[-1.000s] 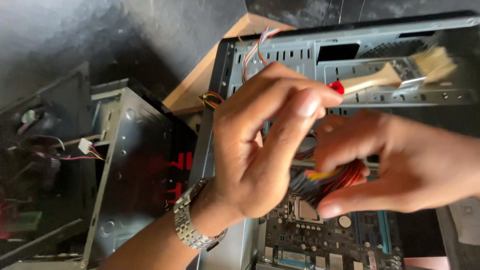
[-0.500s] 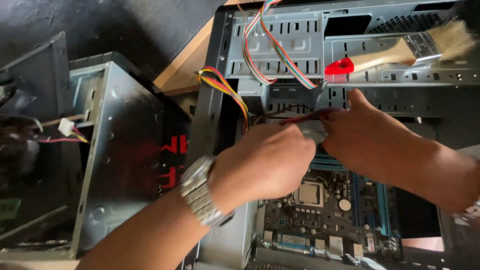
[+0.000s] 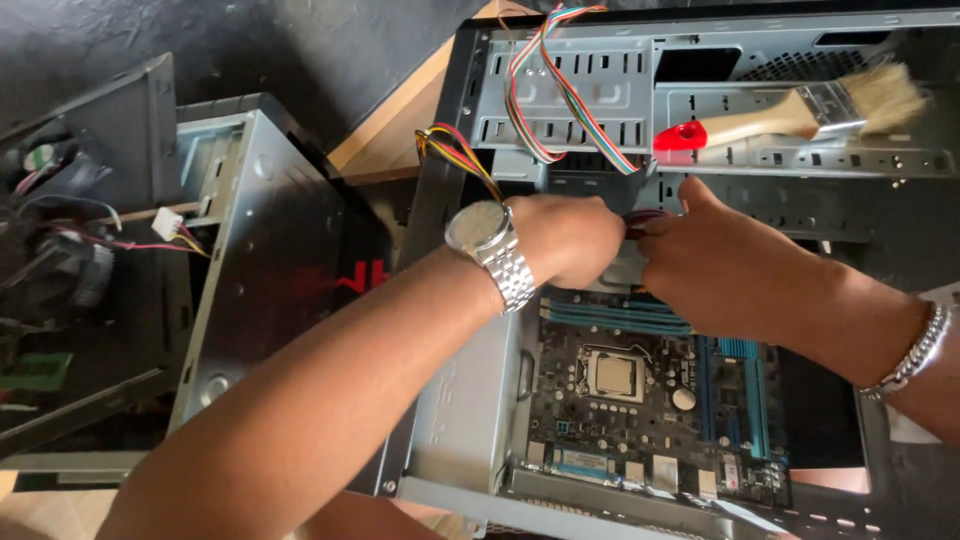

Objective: The person cleans the interior of a desktop computer case using a brush to remove dust from the motherboard and power supply area. They then connect various power cables to the motherboard and install a RAM stick into a memory slot.

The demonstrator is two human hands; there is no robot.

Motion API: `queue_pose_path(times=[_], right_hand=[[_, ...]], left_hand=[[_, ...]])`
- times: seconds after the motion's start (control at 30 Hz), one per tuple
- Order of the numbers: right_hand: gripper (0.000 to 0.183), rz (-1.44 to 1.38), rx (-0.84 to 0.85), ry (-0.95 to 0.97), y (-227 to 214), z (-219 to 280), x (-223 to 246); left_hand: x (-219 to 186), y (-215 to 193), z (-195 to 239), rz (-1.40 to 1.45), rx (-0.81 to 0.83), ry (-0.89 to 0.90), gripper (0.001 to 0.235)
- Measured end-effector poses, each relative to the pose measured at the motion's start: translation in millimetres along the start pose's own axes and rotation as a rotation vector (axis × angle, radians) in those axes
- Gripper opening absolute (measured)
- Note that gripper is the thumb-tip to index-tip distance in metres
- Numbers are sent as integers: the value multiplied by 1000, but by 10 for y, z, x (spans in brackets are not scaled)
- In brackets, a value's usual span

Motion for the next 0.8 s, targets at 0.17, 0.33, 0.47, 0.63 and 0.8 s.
queue_pose_path(times=[0.17, 0.33, 0.47, 0.63, 0.8], right_hand=[[21, -67, 12, 18, 28, -7, -30], [22, -74, 94, 4, 39, 27, -30], [23, -82, 130, -2, 17, 35, -28], [22, -81, 97, -13, 123, -1, 3], [15, -82, 74, -34, 243, -52, 58]], left_hand=[[-24, -84, 106, 90, -21, 44, 33], [-71, -59, 131, 114, -32, 99, 35], [-69, -48, 152, 164, -1, 90, 34], [-44, -42, 212, 155, 55, 71, 34], [-8, -37, 206, 196, 75, 33, 41]])
Point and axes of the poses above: each hand's wrist, its own z-axis away from the middle knuckle, its own y-axis out of the palm, x = y × z, the point moved 10 cm from there along -z, towards the middle knuckle, and after that the axes turned 15 degrees about -y, right-handed, at the moved point
